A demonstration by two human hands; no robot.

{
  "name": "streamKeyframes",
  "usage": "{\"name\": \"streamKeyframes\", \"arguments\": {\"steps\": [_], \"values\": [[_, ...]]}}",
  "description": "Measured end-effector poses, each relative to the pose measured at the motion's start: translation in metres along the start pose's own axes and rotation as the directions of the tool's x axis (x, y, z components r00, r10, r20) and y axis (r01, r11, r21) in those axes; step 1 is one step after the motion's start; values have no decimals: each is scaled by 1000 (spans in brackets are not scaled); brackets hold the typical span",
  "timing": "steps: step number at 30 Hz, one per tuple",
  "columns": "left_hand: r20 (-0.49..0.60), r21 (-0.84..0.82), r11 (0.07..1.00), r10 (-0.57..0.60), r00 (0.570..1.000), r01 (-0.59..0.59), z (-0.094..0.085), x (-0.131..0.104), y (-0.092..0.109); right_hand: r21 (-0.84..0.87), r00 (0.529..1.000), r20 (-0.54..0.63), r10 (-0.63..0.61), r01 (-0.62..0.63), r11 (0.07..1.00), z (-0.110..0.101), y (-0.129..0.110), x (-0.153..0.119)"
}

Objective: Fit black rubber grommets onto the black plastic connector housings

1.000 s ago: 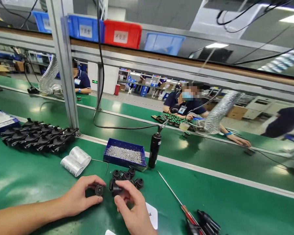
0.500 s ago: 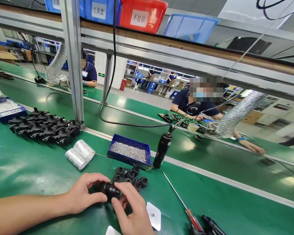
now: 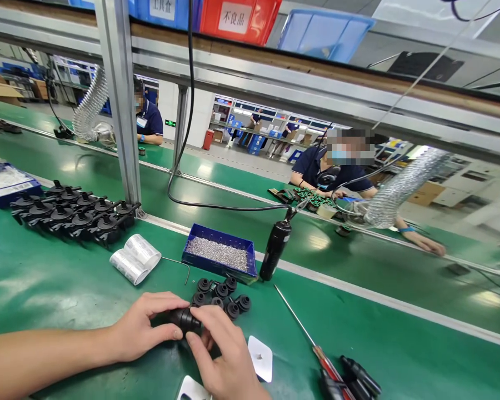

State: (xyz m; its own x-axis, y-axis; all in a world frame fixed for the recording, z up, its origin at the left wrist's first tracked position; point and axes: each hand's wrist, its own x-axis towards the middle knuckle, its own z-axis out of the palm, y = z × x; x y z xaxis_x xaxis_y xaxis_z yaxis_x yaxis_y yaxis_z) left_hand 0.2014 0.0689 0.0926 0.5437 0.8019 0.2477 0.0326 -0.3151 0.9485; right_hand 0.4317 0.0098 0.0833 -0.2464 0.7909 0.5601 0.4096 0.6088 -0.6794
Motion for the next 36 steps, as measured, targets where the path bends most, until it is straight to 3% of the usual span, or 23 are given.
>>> {"name": "streamKeyframes", "arguments": {"steps": [7, 15, 22, 28, 30, 33, 36], "values": [[29, -84, 995, -55, 998, 58, -1, 0, 1, -51, 999, 24, -45, 47, 998, -2, 5, -3], [10, -89, 995, -35, 999, 36, -1, -1, -5, -251, 989, 69, -131, 144, 957, -8, 7, -4], [-11, 29, 990, 137, 991, -136, 0, 0, -4, -80, 996, 25, 89, -87, 993, 0, 1, -6], [61, 65, 980, 182, 981, -186, 1, -2, -2, -177, 982, 98, 163, -144, 974, -1, -1, -5], [62, 43, 988, 149, 987, -152, 1, -2, -1, -158, 977, 100, 190, -173, 972, -6, -2, -4], [11, -23, 1000, 3, 1000, -3, 0, -1, 0, -85, 977, 71, 200, -194, 977, -15, -2, -2], [-13, -133, 984, -125, 992, 122, 0, 0, -1, -85, 997, 15, 74, -73, 994, -20, -2, -1]]}}
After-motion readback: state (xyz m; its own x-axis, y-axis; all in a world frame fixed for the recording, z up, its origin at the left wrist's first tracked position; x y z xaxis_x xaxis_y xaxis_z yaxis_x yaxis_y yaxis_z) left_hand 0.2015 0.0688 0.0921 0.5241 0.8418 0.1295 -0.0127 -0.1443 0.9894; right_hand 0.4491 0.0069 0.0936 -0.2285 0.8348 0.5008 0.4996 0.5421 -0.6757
